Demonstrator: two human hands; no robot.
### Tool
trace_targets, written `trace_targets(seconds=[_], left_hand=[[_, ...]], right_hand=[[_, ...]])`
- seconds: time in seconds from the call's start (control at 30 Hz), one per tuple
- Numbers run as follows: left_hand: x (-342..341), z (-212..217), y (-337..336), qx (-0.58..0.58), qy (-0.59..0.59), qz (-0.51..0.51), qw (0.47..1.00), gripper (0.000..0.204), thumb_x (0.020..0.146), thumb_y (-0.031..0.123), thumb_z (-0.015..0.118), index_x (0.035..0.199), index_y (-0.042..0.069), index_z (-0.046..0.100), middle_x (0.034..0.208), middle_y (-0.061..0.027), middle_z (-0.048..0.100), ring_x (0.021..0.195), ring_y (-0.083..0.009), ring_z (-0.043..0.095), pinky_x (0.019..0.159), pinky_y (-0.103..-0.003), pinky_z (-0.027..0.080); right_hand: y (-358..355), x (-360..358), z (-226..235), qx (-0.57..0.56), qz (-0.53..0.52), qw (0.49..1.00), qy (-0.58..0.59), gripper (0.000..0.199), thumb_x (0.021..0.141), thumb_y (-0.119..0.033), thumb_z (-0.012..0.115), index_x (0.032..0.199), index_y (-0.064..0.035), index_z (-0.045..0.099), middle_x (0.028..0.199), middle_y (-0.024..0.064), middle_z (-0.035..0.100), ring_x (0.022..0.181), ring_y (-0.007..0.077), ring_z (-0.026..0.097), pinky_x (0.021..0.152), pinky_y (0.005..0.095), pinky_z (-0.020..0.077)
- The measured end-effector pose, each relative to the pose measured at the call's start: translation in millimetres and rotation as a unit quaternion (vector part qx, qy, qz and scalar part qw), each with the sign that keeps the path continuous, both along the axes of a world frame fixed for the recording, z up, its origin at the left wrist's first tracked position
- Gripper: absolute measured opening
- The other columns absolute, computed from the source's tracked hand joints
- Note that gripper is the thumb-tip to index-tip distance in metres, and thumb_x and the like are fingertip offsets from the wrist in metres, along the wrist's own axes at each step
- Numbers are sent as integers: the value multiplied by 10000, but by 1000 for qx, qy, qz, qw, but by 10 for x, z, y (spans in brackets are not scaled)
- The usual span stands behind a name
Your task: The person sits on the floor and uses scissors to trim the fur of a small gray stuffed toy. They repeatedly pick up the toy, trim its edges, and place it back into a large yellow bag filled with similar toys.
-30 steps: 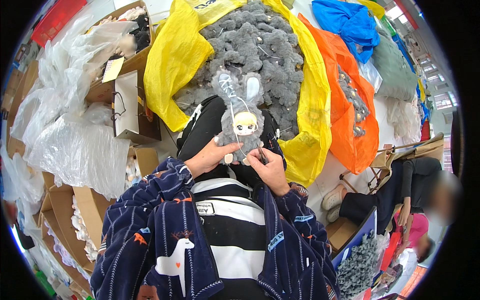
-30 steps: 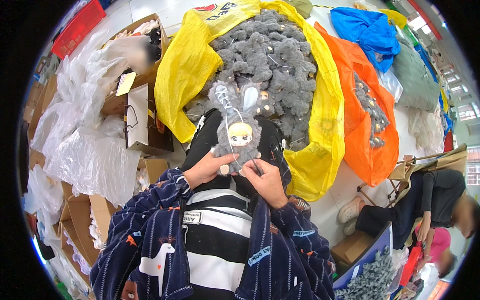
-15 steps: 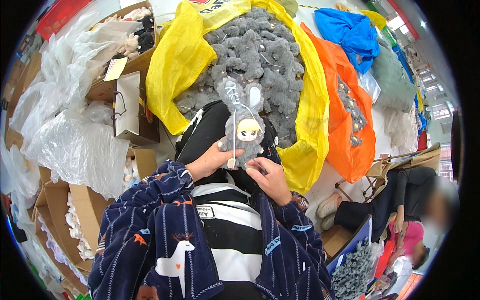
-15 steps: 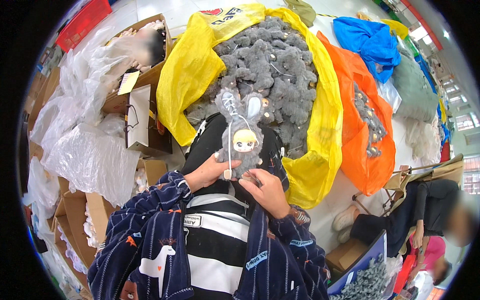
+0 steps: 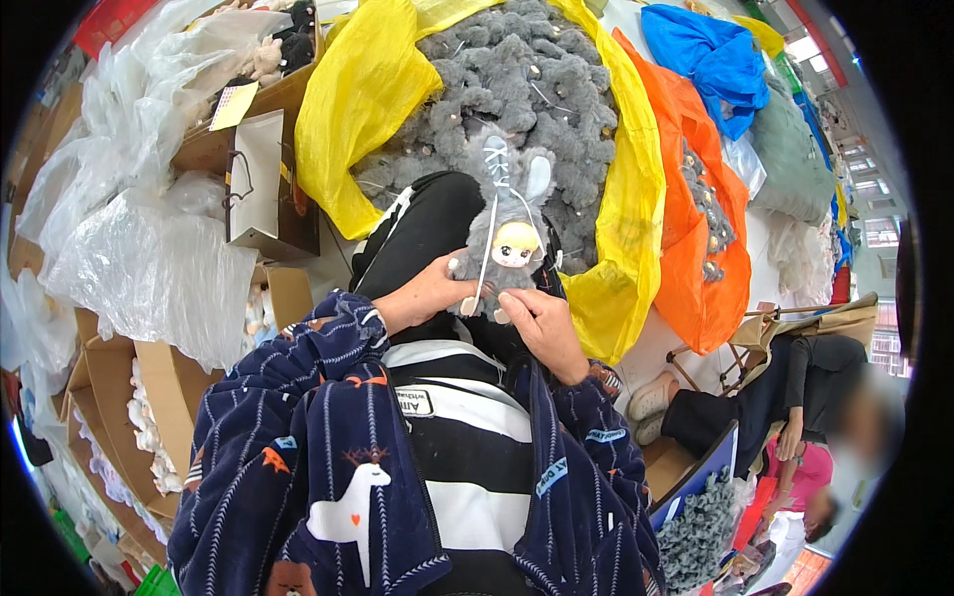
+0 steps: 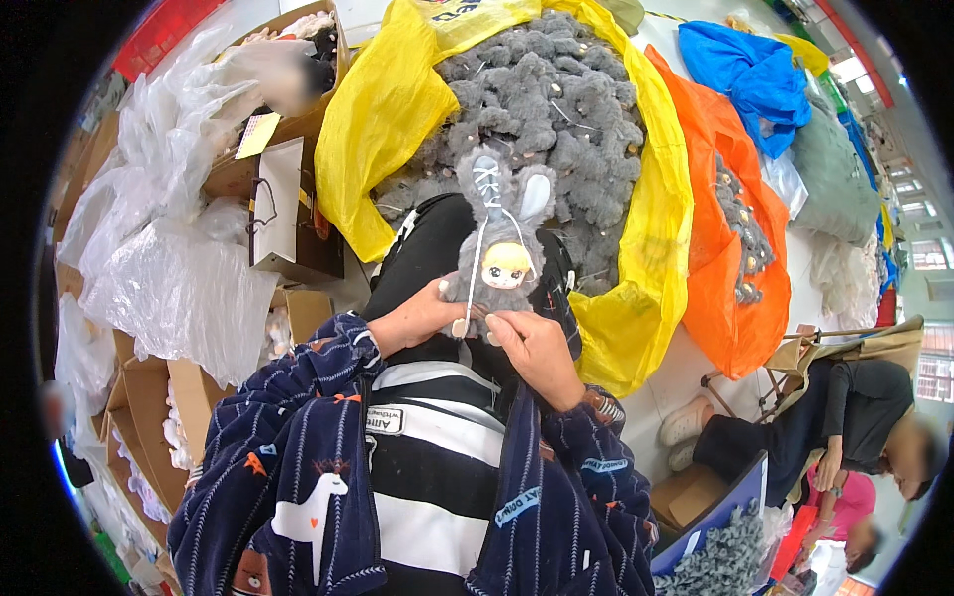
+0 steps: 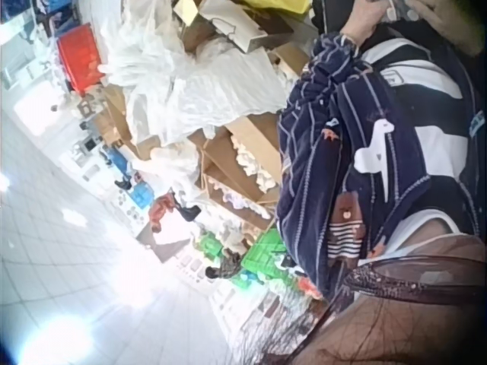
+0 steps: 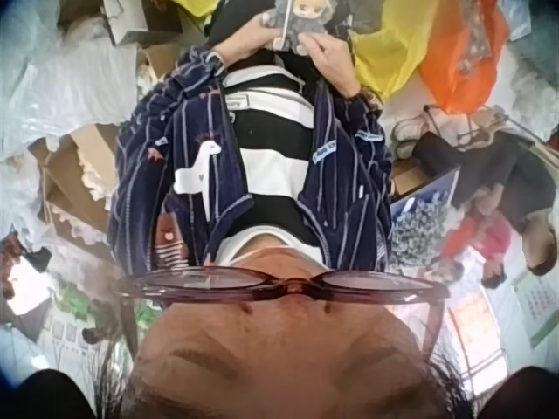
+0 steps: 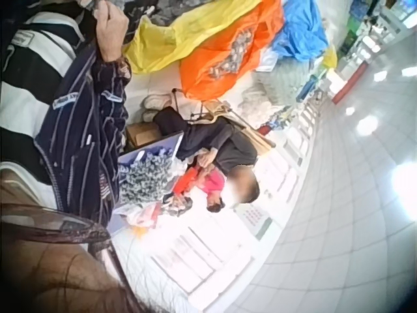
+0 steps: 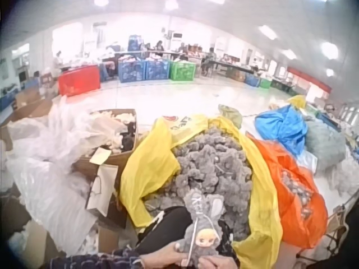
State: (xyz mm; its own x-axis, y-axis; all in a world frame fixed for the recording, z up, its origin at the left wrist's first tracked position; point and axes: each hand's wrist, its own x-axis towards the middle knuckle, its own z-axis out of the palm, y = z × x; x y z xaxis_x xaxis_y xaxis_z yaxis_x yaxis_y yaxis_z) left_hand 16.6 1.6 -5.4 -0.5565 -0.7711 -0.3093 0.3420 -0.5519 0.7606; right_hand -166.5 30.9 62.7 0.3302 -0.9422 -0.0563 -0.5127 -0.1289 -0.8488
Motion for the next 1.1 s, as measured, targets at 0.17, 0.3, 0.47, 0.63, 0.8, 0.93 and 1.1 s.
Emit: trace_targets(seconds=[0.17, 0.3, 0.47, 0.63, 0.8, 0.93, 1.1], left_hand=[[-5, 6, 9, -32, -6, -8, 999, 401, 785, 62, 647, 1155, -5, 505, 1021, -61, 599, 917, -113, 557, 831, -257, 438], [-11, -31, 3, -47, -13, -16, 999, 416, 780, 66, 654, 1160, -11, 505, 1020, -60, 599, 919, -109, 549, 829, -252, 431], [-8, -56, 10, -58, -17, -14, 998, 425, 775, 71, 664, 1158, -15, 504, 1014, -63, 600, 905, -106, 547, 809, -249, 436], [7, -34, 15, -32, -26, -18, 999, 434, 768, 77, 679, 1157, -5, 506, 1014, -65, 599, 897, -117, 556, 795, -252, 453], [50, -57, 36, 18, 50, 14, 998, 433, 775, 60, 672, 1168, 4, 500, 1053, -67, 596, 929, -142, 570, 813, -278, 472], [87, 92, 35, 11, 105, 14, 994, 458, 811, 74, 648, 1228, 36, 462, 1152, -65, 551, 1052, -159, 523, 920, -301, 424], [92, 78, 76, -5, 82, 90, 993, 394, 835, 106, 631, 1197, 48, 487, 1110, -51, 568, 1011, -152, 545, 850, -301, 464]], right_hand=[[-28, 31, 46, 38, 20, 999, 4, 255, 855, -205, 559, 887, 38, 629, 749, 176, 632, 668, 283, 624, 607, 312, 467], [-45, 59, 85, 71, 22, 997, -1, 268, 857, -213, 558, 878, 45, 626, 715, 171, 630, 615, 244, 624, 573, 297, 461], [-47, 66, 65, 98, 24, 995, 4, 259, 850, -210, 573, 867, 42, 630, 699, 164, 627, 591, 212, 617, 556, 285, 455], [5, 102, -4, 75, 26, 997, -23, 236, 835, -196, 599, 855, 36, 635, 683, 146, 620, 599, 168, 607, 559, 273, 454], [12, 7, 84, 102, 32, 989, -97, 226, 751, -127, 688, 896, 34, 627, 774, 58, 639, 668, 77, 554, 613, 235, 450], [43, 25, 120, -30, -22, 998, -46, 356, 689, -149, 755, 976, -15, 593, 811, 70, 628, 619, 111, 568, 582, 236, 473], [66, 57, -26, -226, 42, 969, 86, 396, 663, -104, 745, 1024, -62, 589, 796, 93, 617, 628, 212, 621, 541, 291, 485]])
